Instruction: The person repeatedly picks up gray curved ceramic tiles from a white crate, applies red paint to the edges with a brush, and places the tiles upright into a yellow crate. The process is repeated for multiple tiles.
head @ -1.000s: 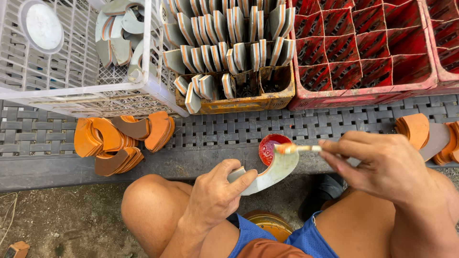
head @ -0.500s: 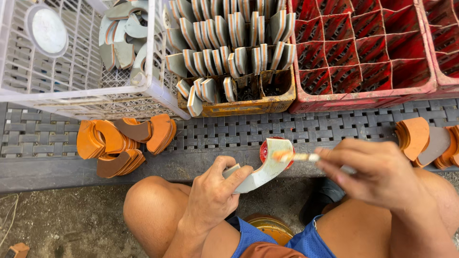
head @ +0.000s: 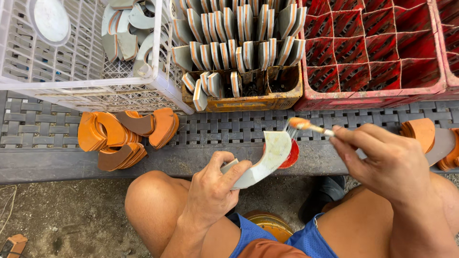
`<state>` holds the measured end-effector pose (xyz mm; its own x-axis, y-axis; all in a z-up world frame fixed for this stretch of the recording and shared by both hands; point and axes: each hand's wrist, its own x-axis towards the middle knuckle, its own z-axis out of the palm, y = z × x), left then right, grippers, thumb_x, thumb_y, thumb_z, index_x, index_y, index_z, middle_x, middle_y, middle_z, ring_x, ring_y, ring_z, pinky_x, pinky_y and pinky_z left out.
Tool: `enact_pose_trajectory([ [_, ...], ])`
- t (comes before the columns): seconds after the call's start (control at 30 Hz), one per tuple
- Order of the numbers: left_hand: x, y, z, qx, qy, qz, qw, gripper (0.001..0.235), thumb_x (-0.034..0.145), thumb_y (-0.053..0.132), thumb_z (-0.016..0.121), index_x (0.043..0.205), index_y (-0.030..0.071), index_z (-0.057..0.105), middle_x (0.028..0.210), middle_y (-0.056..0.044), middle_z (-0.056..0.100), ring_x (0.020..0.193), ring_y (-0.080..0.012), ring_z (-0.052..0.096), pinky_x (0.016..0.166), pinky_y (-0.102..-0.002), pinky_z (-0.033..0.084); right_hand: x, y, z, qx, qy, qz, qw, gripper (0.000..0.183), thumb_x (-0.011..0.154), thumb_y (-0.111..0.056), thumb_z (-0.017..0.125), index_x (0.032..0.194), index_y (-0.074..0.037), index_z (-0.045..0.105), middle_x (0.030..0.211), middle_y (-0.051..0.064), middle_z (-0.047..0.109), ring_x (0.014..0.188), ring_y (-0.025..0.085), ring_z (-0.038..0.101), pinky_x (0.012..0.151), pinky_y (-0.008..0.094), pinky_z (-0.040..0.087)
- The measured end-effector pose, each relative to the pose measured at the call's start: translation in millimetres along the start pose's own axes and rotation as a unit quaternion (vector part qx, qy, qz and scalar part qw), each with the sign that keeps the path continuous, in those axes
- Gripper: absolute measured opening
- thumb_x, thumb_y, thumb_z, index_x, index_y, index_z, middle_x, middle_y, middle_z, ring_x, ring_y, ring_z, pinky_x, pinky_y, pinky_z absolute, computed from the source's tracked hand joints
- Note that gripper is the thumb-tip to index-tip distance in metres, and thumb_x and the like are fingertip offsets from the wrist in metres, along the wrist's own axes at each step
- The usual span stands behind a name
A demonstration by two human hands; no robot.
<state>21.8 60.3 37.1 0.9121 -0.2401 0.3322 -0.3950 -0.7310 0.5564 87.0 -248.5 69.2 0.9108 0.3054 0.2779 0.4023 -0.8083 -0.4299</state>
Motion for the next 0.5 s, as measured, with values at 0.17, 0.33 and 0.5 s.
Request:
enact_pose_trajectory([
  [0.17, 1.7, 2.1, 0.6, 0.003, -0.016, 0.002, 1.000, 0.050, 0.068, -0.002, 0.079, 0.113, 0.017, 0.071, 0.105, -0.010, 0.063, 0.081, -0.0286, 0.073, 0.066, -0.039, 0.062, 5.2, -8.9, 1.5, 0.113, -0.021, -0.078, 0.990, 0.019, 0.082, -0.015, 0.079, 0.100, -0.011, 0.076, 0.075, 0.001, 0.065, 0.056, 0.016, 0.062, 0.052, 0.030, 0.049],
  [0.33, -1.0, 2.5, 2.6, 0.006, -0.033, 0.015, 0.999, 0.051, 0.067, -0.002, 0.078, 0.115, 0.016, 0.072, 0.106, -0.010, 0.063, 0.082, -0.0276, 0.074, 0.065, -0.038, 0.063, 6.4, -14.6, 10.3, -0.056, 0.030, -0.082, 0.995, 0.014, 0.084, -0.013, 0.087, 0.096, -0.010, 0.081, 0.072, 0.006, 0.066, 0.057, 0.024, 0.062, 0.051, 0.037, 0.048],
  [0.5, 2.2, 2.6, 0.6, 0.012, -0.039, -0.006, 0.999, 0.050, 0.067, -0.002, 0.078, 0.113, 0.016, 0.072, 0.105, -0.010, 0.063, 0.081, -0.0284, 0.074, 0.062, -0.037, 0.062, 3.9, -11.3, 1.8, 0.077, 0.050, -0.075, 0.993, 0.018, 0.088, -0.013, 0.081, 0.106, -0.010, 0.076, 0.085, 0.001, 0.068, 0.064, 0.016, 0.065, 0.056, 0.028, 0.051],
])
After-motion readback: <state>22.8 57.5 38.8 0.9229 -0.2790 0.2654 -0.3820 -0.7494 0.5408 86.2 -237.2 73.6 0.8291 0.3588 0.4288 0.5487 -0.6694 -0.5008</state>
